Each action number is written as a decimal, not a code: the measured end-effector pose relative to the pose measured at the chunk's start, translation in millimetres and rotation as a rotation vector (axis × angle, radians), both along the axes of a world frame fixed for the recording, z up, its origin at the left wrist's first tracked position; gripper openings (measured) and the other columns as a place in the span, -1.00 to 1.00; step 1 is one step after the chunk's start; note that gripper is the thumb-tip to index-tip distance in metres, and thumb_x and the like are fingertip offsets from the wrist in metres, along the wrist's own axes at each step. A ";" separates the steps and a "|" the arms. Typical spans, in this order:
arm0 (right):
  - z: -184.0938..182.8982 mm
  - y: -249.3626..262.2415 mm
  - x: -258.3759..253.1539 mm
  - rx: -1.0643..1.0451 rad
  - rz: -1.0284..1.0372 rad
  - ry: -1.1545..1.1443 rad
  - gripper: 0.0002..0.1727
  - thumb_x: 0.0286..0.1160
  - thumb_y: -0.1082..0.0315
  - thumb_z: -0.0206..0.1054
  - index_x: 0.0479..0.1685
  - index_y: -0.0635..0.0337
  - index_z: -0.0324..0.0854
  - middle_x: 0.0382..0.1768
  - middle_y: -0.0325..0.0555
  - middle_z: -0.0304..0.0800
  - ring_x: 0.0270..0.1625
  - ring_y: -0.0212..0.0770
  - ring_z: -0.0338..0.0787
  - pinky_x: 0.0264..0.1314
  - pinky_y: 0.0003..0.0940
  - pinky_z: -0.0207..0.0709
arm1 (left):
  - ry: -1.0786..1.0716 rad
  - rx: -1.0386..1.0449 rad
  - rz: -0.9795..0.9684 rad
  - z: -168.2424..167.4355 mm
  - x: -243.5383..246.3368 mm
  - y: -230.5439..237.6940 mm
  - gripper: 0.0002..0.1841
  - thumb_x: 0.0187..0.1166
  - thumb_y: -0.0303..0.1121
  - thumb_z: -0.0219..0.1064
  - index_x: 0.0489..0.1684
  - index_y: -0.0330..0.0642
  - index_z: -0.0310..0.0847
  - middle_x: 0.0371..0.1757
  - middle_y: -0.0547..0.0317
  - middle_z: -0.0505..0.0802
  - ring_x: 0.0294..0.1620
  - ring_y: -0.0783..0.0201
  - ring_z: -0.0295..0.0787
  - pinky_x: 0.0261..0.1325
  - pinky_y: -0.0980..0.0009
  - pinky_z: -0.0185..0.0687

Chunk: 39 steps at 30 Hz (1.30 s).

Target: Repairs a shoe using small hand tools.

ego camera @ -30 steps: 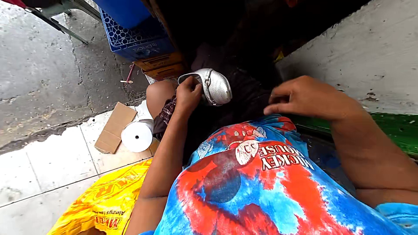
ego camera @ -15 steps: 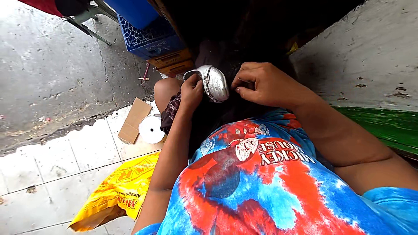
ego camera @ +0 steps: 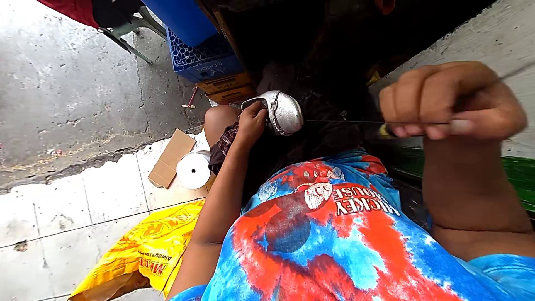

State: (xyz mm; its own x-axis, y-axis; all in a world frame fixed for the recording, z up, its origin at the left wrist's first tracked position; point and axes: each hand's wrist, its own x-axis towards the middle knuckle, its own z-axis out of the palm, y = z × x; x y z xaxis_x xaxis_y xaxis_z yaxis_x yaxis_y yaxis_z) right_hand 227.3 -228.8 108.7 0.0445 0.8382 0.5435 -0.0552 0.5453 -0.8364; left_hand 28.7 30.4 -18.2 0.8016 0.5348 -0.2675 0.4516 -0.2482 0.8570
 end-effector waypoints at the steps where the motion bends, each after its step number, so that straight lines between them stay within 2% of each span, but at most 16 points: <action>1: 6.6 -7.2 1.7 0.011 -0.009 0.018 -0.79 0.58 0.15 0.30 -0.43 -0.07 0.60 -0.37 -0.47 0.70 -0.36 -0.54 0.68 -0.38 -0.65 0.51 | 0.003 -0.001 -0.002 0.5 0.7 -0.4 -0.73 0.73 -0.39 0.03 -0.18 -0.29 0.67 -0.33 0.12 0.74 -0.28 0.34 0.66 -0.09 0.20 0.57; 5: 18.9 -26.1 -2.5 0.069 -0.103 0.363 -0.75 0.46 0.23 0.38 -0.59 0.02 0.63 -0.59 -0.34 0.69 -0.49 -0.40 0.74 -0.39 -0.53 0.61 | -0.012 0.015 0.002 -0.4 1.7 -1.7 -0.74 0.71 -0.40 0.05 -0.21 -0.30 0.67 -0.35 0.10 0.73 -0.29 0.32 0.65 -0.10 0.18 0.54; 7: 19.0 -29.6 4.3 0.014 -0.177 0.404 -0.83 0.52 0.20 0.36 -0.43 -0.05 0.68 -0.64 -0.43 0.66 -0.60 -0.48 0.66 -0.52 -0.59 0.56 | -0.015 0.028 -0.001 -1.3 1.7 -1.8 -0.74 0.70 -0.39 0.06 -0.23 -0.31 0.68 -0.35 0.06 0.75 -0.27 0.27 0.67 -0.08 0.12 0.55; 9: 21.0 -17.7 1.1 -0.143 -0.350 0.223 -0.92 0.63 0.12 0.30 -0.18 -0.24 0.69 -0.65 -0.64 0.58 -0.66 -0.65 0.51 -0.62 -0.70 0.41 | -0.005 0.037 -0.007 1.6 2.0 -2.6 -0.73 0.71 -0.41 0.06 -0.21 -0.33 0.69 -0.32 0.02 0.77 -0.23 0.22 0.70 -0.04 0.07 0.56; 10: 19.9 -6.3 -8.1 -0.238 -0.467 0.097 -0.92 0.62 0.11 0.30 -0.08 -0.24 0.66 -0.63 -0.66 0.55 -0.67 -0.66 0.45 -0.64 -0.69 0.38 | 0.013 0.050 -0.013 4.3 2.4 -3.4 -0.73 0.72 -0.41 0.07 -0.22 -0.33 0.69 -0.33 0.00 0.77 -0.23 0.20 0.70 -0.04 0.06 0.55; 13: 4.4 39.6 -49.3 -0.493 -0.629 -0.284 -0.59 0.43 0.24 0.45 0.22 0.23 0.66 -0.59 -0.35 0.54 -0.64 -0.49 0.43 -0.58 -0.50 0.42 | 0.124 0.176 -0.070 26.6 -0.5 -8.8 -0.75 0.73 -0.42 0.11 -0.16 -0.39 0.69 -0.24 -0.17 0.81 -0.10 -0.02 0.78 0.08 -0.12 0.59; 15: -12.1 66.0 -67.6 -0.570 -0.626 -0.488 -0.44 0.39 0.13 0.56 0.36 0.19 0.65 -0.58 -0.24 0.53 -0.62 -0.34 0.43 -0.53 -0.35 0.41 | 0.126 0.340 -0.106 40.7 -12.5 -10.2 -0.77 0.66 -0.43 0.14 -0.22 -0.42 0.67 -0.29 -0.23 0.79 -0.14 -0.14 0.78 -0.01 -0.22 0.58; 17: -21.1 80.4 -72.8 -0.630 -0.615 -0.629 -0.39 0.42 0.07 0.54 0.46 0.10 0.61 -0.54 -0.17 0.59 -0.56 -0.19 0.51 -0.45 -0.17 0.47 | 0.051 0.500 -0.076 45.0 -32.9 -1.2 -0.76 0.62 -0.41 0.20 -0.24 -0.42 0.71 -0.28 -0.22 0.81 -0.12 -0.15 0.80 0.03 -0.22 0.61; 19: -22.3 85.0 -72.1 -0.644 -0.615 -0.695 -0.39 0.43 0.10 0.51 0.50 0.07 0.59 -0.55 -0.16 0.58 -0.56 -0.14 0.52 -0.46 -0.10 0.46 | 0.005 0.601 -0.013 48.8 -55.1 10.9 -0.77 0.62 -0.40 0.22 -0.25 -0.42 0.71 -0.25 -0.23 0.82 -0.09 -0.18 0.79 0.07 -0.23 0.58; 21: -21.2 84.0 -71.2 -0.650 -0.621 -0.723 -0.37 0.40 0.10 0.52 0.51 0.08 0.58 -0.56 -0.16 0.57 -0.56 -0.13 0.52 -0.46 -0.09 0.45 | 0.093 0.657 0.034 56.2 -77.3 22.5 -0.76 0.64 -0.42 0.23 -0.20 -0.52 0.67 -0.24 -0.37 0.80 -0.11 -0.33 0.79 -0.01 -0.35 0.60; 25: -22.1 79.9 -69.4 -0.657 -0.632 -0.715 -0.35 0.36 0.12 0.55 0.49 0.10 0.59 -0.57 -0.18 0.54 -0.57 -0.16 0.49 -0.47 -0.13 0.42 | 0.314 0.752 0.175 46.8 -127.0 69.1 -0.65 0.75 -0.37 0.12 -0.10 -0.64 0.60 -0.11 -0.60 0.76 0.03 -0.57 0.73 0.08 -0.50 0.51; 29: -21.2 79.3 -72.4 -0.667 -0.625 -0.711 -0.37 0.39 0.15 0.53 0.51 0.08 0.59 -0.57 -0.18 0.57 -0.58 -0.17 0.51 -0.48 -0.16 0.44 | 0.494 0.855 0.328 12.4 -175.8 111.2 -0.66 0.74 -0.37 0.04 -0.15 -0.59 0.56 -0.08 -0.58 0.75 0.09 -0.55 0.73 0.09 -0.47 0.53; 32: -21.0 79.4 -72.2 -0.669 -0.629 -0.715 -0.37 0.39 0.15 0.53 0.52 0.07 0.59 -0.57 -0.18 0.57 -0.57 -0.18 0.51 -0.46 -0.15 0.45 | 0.739 0.705 0.443 4.9 -183.9 127.5 -0.65 0.78 -0.40 0.00 0.00 -0.65 0.55 0.09 -0.65 0.72 0.28 -0.54 0.67 0.27 -0.45 0.46; 34: -21.8 78.2 -70.5 -0.639 -0.612 -0.664 -0.37 0.37 0.17 0.55 0.50 0.10 0.61 -0.58 -0.21 0.57 -0.58 -0.24 0.49 -0.46 -0.24 0.43 | 0.843 0.583 0.445 -1.5 -185.8 132.5 -0.65 0.80 -0.38 0.05 0.08 -0.62 0.58 0.19 -0.67 0.70 0.36 -0.55 0.62 0.34 -0.46 0.44; 36: -18.6 74.2 -64.6 -0.584 -0.556 -0.513 -0.42 0.40 0.21 0.54 0.45 0.15 0.62 -0.59 -0.32 0.52 -0.61 -0.45 0.40 -0.50 -0.52 0.35 | 0.815 0.504 0.347 1.1 -179.2 131.0 -0.69 0.70 -0.43 0.20 0.16 -0.54 0.66 0.31 -0.70 0.62 0.41 -0.63 0.52 0.37 -0.55 0.35; 39: -4.4 61.7 -53.8 -0.498 -0.480 -0.275 -0.54 0.47 0.31 0.46 0.34 0.27 0.62 -0.56 -0.44 0.53 -0.60 -0.67 0.41 -0.52 -0.78 0.34 | 0.484 0.552 0.194 34.0 -149.8 105.1 -0.54 0.52 -0.51 0.37 0.42 -0.45 0.61 0.49 -0.67 0.52 0.52 -0.72 0.33 0.37 -0.70 0.16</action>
State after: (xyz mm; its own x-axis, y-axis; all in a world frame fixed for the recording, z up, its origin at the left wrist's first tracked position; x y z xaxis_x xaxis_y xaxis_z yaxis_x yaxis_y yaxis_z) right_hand 173.5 -167.2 104.2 0.3851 0.9108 0.1489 0.3405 0.0097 -0.9402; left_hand -121.2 135.5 15.8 0.5405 0.8126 -0.2181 0.8251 -0.4612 0.3263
